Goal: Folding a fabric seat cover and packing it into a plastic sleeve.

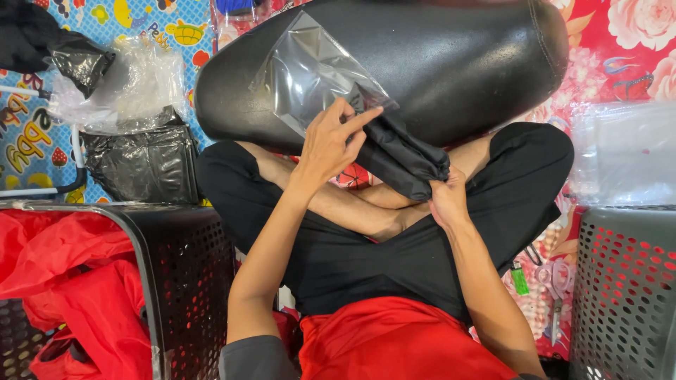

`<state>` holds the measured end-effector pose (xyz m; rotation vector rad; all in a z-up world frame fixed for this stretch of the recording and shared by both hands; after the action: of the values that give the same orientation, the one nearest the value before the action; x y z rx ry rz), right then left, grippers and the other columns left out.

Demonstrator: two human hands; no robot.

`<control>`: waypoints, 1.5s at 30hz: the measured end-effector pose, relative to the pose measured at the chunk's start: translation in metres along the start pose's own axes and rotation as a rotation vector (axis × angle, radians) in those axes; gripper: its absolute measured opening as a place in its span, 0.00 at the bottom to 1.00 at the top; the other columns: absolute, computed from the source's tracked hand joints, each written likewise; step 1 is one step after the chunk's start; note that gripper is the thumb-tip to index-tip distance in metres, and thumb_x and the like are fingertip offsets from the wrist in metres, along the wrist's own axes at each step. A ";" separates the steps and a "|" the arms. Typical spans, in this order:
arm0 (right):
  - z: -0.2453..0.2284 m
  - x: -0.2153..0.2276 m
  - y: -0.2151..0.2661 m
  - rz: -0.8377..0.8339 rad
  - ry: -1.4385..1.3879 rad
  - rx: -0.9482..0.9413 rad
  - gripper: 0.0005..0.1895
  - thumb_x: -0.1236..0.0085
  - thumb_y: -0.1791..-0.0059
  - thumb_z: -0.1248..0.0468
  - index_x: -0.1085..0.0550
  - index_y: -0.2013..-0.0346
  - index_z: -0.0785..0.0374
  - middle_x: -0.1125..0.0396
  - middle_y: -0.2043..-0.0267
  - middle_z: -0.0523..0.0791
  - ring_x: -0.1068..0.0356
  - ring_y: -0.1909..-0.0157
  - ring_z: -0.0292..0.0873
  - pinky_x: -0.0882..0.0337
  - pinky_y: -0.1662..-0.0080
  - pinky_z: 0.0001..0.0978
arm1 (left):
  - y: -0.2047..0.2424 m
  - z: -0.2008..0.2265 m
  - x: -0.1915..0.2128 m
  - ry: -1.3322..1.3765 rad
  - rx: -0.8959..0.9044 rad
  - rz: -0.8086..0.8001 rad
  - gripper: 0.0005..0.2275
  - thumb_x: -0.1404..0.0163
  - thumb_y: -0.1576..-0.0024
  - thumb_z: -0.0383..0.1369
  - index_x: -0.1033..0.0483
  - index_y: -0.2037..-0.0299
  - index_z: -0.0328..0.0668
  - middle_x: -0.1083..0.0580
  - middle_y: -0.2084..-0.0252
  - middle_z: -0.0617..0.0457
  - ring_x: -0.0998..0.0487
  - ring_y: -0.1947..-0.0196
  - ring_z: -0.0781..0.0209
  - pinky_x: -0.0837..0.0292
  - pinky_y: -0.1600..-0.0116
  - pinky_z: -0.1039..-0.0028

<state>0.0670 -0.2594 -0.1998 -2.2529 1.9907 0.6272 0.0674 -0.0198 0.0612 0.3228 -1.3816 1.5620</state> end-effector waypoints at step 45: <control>-0.048 -0.063 0.028 0.028 -0.210 -0.092 0.25 0.47 0.43 0.68 0.35 0.31 0.64 0.35 0.34 0.52 0.35 0.32 0.54 0.34 0.33 0.50 | 0.013 0.047 -0.011 -0.207 0.102 0.111 0.09 0.45 0.53 0.31 0.30 0.65 0.50 0.38 0.69 0.58 0.28 0.68 0.56 0.30 0.64 0.70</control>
<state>0.0472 -0.2198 -0.1279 -2.1090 1.9323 0.9338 0.0444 -0.0639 0.0602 0.4883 -1.5019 1.7336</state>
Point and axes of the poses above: each hand's wrist, its own y-axis away from the middle knuckle, its own x-axis out of the back of the hand, z = x × y, the point moved 9 cm from there along -y, towards the middle knuckle
